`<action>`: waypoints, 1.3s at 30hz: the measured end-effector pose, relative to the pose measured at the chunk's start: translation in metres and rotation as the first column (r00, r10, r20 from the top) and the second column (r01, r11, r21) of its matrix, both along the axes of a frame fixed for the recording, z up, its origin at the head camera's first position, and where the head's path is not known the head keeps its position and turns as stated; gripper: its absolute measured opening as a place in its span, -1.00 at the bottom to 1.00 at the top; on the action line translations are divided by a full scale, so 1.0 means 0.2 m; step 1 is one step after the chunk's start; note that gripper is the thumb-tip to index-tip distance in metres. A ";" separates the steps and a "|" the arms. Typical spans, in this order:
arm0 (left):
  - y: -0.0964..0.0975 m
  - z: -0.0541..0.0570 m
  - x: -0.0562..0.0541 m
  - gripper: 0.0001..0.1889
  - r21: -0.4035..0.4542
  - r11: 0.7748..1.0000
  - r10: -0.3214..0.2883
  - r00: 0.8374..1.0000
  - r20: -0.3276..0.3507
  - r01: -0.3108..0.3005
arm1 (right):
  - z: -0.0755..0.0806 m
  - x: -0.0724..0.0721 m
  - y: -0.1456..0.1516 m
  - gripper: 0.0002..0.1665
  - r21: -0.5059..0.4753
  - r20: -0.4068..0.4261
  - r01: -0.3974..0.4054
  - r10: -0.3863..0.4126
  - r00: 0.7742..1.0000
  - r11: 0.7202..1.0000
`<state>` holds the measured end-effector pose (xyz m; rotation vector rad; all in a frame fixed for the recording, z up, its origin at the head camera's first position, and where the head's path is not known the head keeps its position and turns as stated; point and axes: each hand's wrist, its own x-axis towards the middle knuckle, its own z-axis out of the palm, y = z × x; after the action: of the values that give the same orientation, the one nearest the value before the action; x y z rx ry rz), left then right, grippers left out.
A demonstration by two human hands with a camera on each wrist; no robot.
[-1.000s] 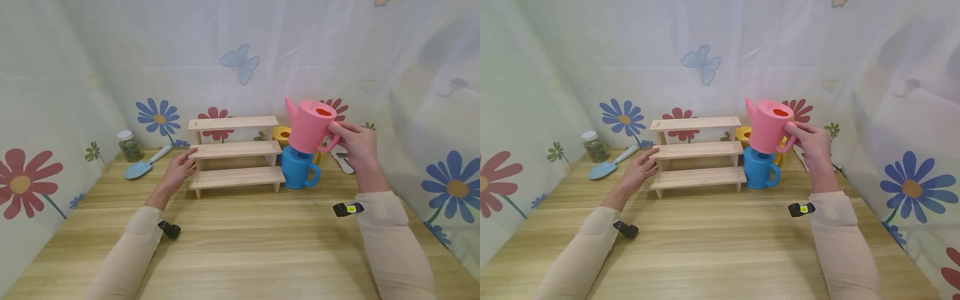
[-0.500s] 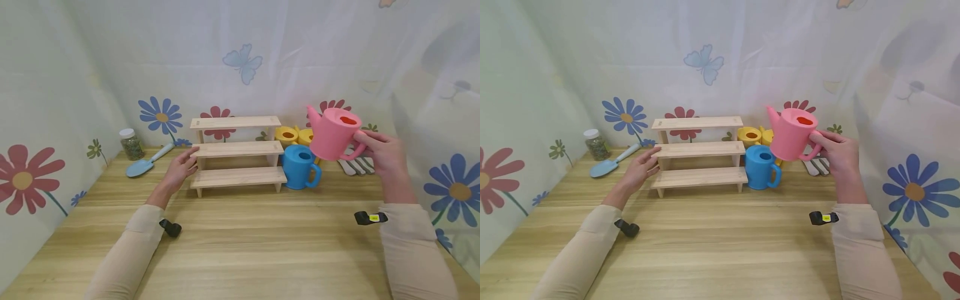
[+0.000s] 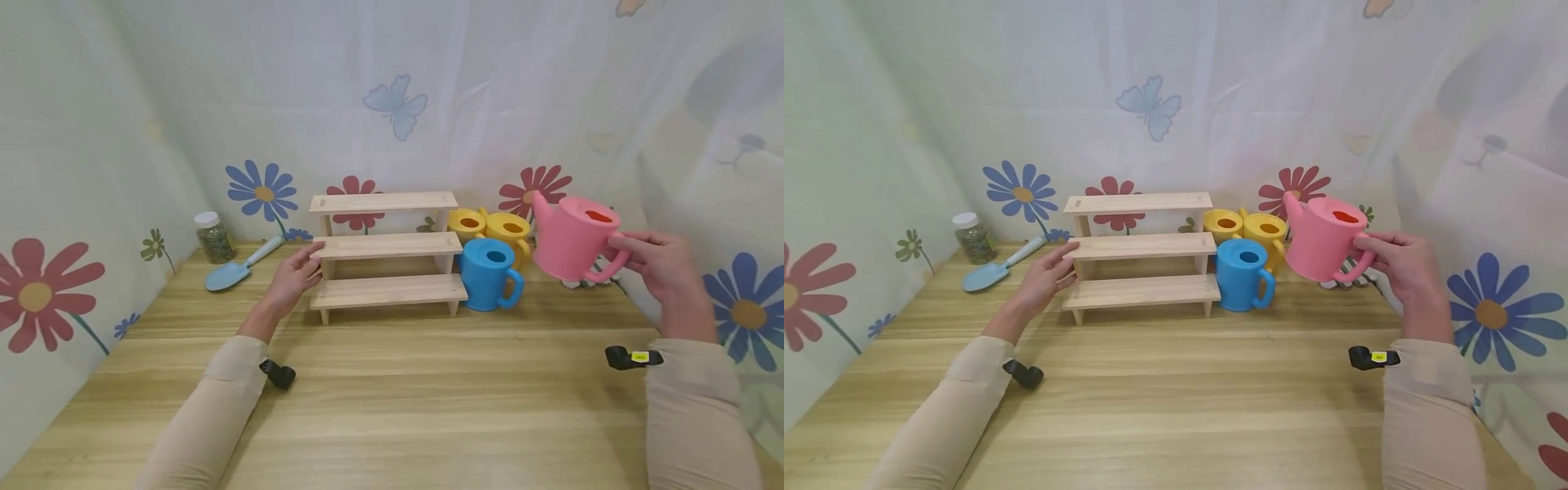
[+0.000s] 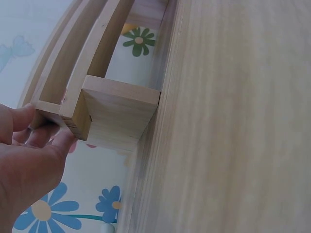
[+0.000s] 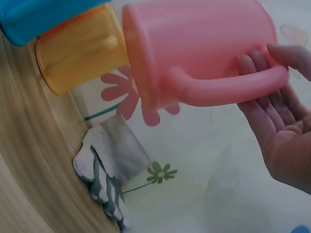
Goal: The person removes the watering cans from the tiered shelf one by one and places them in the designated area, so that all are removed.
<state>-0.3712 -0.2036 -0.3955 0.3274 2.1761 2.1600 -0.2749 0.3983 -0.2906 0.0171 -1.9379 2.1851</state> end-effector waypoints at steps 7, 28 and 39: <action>0.00 0.00 0.01 -0.49 -0.002 1.000 0.002 1.000 -0.005 -0.002 | -0.07 0.00 0.11 -0.73 0.064 0.079 -0.232 0.227 0.971 0.971; 0.01 0.00 0.00 -0.49 -0.003 1.000 0.009 1.000 0.001 -0.009 | -0.34 -0.16 0.15 -0.65 0.116 0.227 -0.464 0.432 0.873 0.878; 0.01 0.00 0.01 -0.49 -0.004 1.000 0.010 1.000 0.005 -0.010 | -0.39 -0.18 0.10 -0.70 0.154 0.288 -0.472 0.418 0.862 0.868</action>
<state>-0.3702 -0.2017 -0.3948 0.3113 2.1830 2.1590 -0.3110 0.4193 -0.3679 0.2749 -2.5275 2.3181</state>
